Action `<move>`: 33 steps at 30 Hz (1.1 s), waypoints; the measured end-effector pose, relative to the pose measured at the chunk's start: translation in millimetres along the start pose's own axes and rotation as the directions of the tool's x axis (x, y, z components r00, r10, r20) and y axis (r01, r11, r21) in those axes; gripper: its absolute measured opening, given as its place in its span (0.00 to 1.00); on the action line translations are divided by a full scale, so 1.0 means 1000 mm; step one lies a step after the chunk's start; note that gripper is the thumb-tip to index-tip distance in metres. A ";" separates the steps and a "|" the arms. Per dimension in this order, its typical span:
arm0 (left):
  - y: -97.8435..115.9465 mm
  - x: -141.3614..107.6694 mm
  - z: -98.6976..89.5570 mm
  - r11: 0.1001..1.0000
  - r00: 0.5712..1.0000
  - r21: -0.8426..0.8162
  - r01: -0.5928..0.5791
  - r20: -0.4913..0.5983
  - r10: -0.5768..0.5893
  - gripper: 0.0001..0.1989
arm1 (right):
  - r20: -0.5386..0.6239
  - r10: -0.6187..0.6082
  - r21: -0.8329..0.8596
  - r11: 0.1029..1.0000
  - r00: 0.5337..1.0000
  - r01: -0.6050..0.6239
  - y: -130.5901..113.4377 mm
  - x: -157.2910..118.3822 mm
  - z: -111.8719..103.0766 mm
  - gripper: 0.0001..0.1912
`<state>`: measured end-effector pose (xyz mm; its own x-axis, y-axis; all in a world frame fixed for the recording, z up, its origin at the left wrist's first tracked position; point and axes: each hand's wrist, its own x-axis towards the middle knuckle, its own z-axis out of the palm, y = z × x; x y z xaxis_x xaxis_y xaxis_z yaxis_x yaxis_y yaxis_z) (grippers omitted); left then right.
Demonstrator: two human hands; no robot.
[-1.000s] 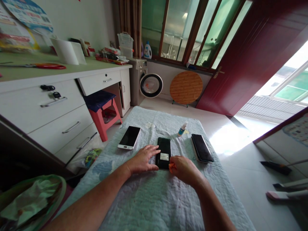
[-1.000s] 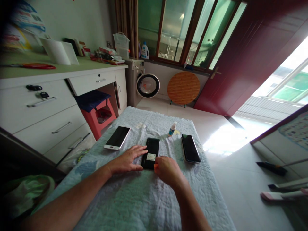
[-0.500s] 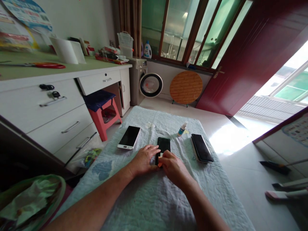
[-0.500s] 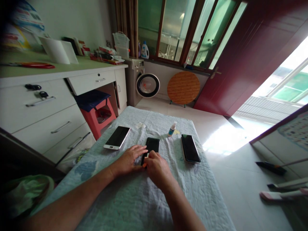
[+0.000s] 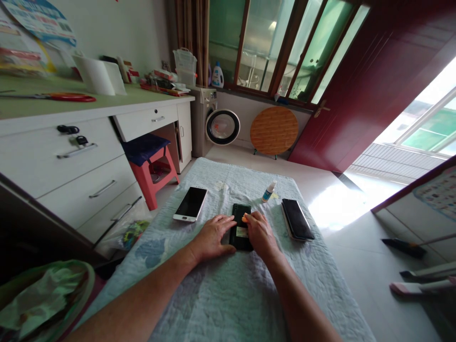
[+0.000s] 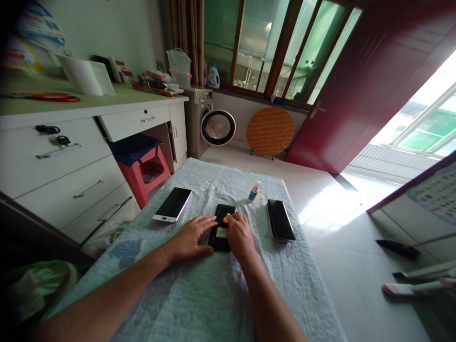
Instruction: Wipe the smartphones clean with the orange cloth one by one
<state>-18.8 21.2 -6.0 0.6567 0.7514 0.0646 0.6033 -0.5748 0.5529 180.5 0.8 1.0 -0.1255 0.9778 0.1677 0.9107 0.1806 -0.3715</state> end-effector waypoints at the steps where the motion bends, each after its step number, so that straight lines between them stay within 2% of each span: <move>1: -0.001 0.000 0.001 1.000 1.000 -0.013 -0.002 -0.010 0.002 0.40 | -0.008 -0.015 0.010 1.000 1.000 0.015 0.000 0.000 0.001 0.17; 6: -0.004 0.000 0.004 0.997 0.998 -0.083 0.002 -0.059 -0.007 0.47 | 0.021 -0.173 0.145 0.975 0.985 0.168 -0.014 -0.010 0.001 0.14; 10: -0.004 0.000 0.005 0.997 0.999 -0.075 0.004 -0.053 -0.009 0.45 | 0.073 -0.307 0.194 0.938 0.949 0.289 -0.028 -0.022 0.000 0.13; 13: -0.004 0.001 0.005 0.998 0.998 -0.071 0.000 -0.059 -0.004 0.44 | 0.088 -0.343 0.183 0.928 0.935 0.324 -0.031 -0.025 0.000 0.12; 23: -0.006 0.000 0.007 0.996 0.997 -0.093 -0.010 -0.081 0.003 0.48 | 0.042 -0.179 0.073 0.982 0.983 0.175 -0.014 -0.010 -0.004 0.14; 29: -0.002 0.001 0.002 0.999 0.999 -0.044 -0.012 -0.045 0.010 0.41 | -0.039 -0.042 -0.005 0.999 0.998 0.042 0.007 0.000 0.005 0.17; 33: 0.001 0.001 0.000 1.000 1.000 -0.010 0.008 -0.015 -0.008 0.39 | -0.089 0.055 -0.032 0.998 0.994 -0.058 0.018 0.000 0.006 0.16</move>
<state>-18.0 21.3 -5.2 0.6446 0.7611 0.0726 0.6040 -0.5652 0.5619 194.9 4.4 -10.9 -0.0393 0.9730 0.2275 0.9285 0.1197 -0.3515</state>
